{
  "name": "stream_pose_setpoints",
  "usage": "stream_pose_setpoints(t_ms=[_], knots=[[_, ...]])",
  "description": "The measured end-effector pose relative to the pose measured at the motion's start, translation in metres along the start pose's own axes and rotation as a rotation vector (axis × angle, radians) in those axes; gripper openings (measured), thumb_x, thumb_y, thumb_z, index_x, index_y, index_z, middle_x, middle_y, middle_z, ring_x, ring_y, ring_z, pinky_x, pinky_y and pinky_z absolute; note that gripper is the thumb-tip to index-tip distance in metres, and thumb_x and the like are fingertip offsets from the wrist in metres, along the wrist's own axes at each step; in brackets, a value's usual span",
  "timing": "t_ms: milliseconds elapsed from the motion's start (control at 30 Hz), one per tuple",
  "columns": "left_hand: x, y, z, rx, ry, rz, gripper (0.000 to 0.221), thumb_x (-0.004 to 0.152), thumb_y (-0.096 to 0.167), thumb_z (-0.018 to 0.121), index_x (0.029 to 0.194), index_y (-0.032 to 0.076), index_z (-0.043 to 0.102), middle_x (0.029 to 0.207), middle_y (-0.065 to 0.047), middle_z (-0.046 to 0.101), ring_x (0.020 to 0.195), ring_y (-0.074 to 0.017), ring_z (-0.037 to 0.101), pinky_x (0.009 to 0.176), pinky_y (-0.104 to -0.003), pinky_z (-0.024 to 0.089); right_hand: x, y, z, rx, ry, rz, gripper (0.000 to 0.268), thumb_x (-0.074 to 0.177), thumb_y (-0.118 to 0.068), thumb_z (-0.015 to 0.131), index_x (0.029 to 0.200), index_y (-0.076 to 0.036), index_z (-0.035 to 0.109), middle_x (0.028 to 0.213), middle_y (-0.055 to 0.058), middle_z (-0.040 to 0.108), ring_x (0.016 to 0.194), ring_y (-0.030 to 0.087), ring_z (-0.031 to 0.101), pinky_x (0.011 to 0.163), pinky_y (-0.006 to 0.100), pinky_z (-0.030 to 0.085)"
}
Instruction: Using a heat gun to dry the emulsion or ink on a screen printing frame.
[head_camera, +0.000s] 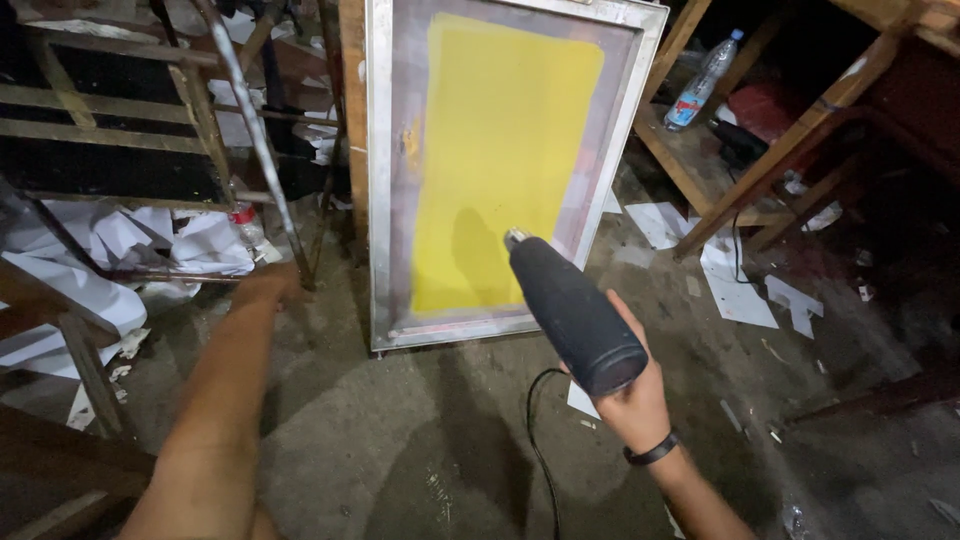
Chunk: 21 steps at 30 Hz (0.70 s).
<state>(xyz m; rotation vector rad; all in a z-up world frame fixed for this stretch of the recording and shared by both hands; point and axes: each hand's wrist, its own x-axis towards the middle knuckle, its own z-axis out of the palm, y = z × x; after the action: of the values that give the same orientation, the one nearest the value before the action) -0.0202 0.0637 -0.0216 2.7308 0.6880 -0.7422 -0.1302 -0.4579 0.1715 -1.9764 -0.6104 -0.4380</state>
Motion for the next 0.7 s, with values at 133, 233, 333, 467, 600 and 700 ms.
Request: stream_pose_setpoints(t_ms=[133,233,333,467,600,700], knots=[[0.036,-0.007,0.000,-0.017,-0.018,0.113,0.054,0.092,0.052,0.068,0.085,0.000,0.077,0.076,-0.014,0.075,0.067,-0.0257,0.073,0.060,-0.038,0.058,0.017,-0.031,-0.011,-0.052,0.060,-0.013,0.091,0.061,0.005,0.091,0.144,0.000,0.054,0.120,0.026,0.070,0.115,0.037,0.066,0.101,0.055,0.052],[0.045,-0.001,0.005,0.002,0.034,0.081,0.052,0.090,0.055,0.069,0.070,0.008,0.075,0.064,-0.010,0.073,0.059,-0.0252,0.073,0.052,-0.040,0.055,0.021,-0.034,-0.022,-0.130,0.153,-0.039,0.075,0.061,0.003,0.093,0.130,0.004,0.066,0.117,0.024,0.072,0.107,0.031,0.069,0.098,0.052,0.056],[0.023,0.004,0.003,0.058,0.002,0.075,0.050,0.093,0.048,0.068,0.072,0.003,0.077,0.070,-0.014,0.076,0.066,-0.0291,0.076,0.059,-0.041,0.057,0.018,-0.001,-0.041,0.086,0.481,0.105,0.051,0.073,0.001,0.092,0.120,-0.006,0.072,0.106,0.015,0.075,0.093,0.021,0.070,0.087,0.041,0.059],[0.067,-0.008,0.021,0.024,0.072,0.163,0.058,0.085,0.062,0.070,0.102,0.007,0.076,0.098,-0.016,0.078,0.093,-0.0315,0.076,0.080,-0.042,0.059,-0.003,0.082,-0.107,0.679,0.991,0.238,0.075,0.087,-0.013,0.086,0.148,0.001,0.045,0.141,0.036,0.056,0.129,0.052,0.055,0.107,0.060,0.046],[0.033,0.008,0.007,-0.058,0.083,0.086,0.065,0.088,0.066,0.061,0.105,0.007,0.082,0.095,-0.013,0.084,0.092,-0.0305,0.079,0.077,-0.040,0.057,-0.054,0.079,-0.122,0.074,0.928,0.176,0.067,0.088,-0.012,0.080,0.146,-0.003,0.048,0.146,0.012,0.058,0.127,0.019,0.060,0.113,0.038,0.049],[0.086,0.015,0.022,-0.169,0.249,0.238,0.090,0.084,0.083,0.046,0.116,0.004,0.077,0.122,-0.023,0.075,0.116,-0.0409,0.070,0.093,-0.047,0.054,-0.126,0.091,-0.128,-0.418,0.850,0.407,0.050,0.092,-0.033,0.079,0.127,0.002,0.068,0.129,0.015,0.069,0.118,0.024,0.064,0.112,0.037,0.044]])
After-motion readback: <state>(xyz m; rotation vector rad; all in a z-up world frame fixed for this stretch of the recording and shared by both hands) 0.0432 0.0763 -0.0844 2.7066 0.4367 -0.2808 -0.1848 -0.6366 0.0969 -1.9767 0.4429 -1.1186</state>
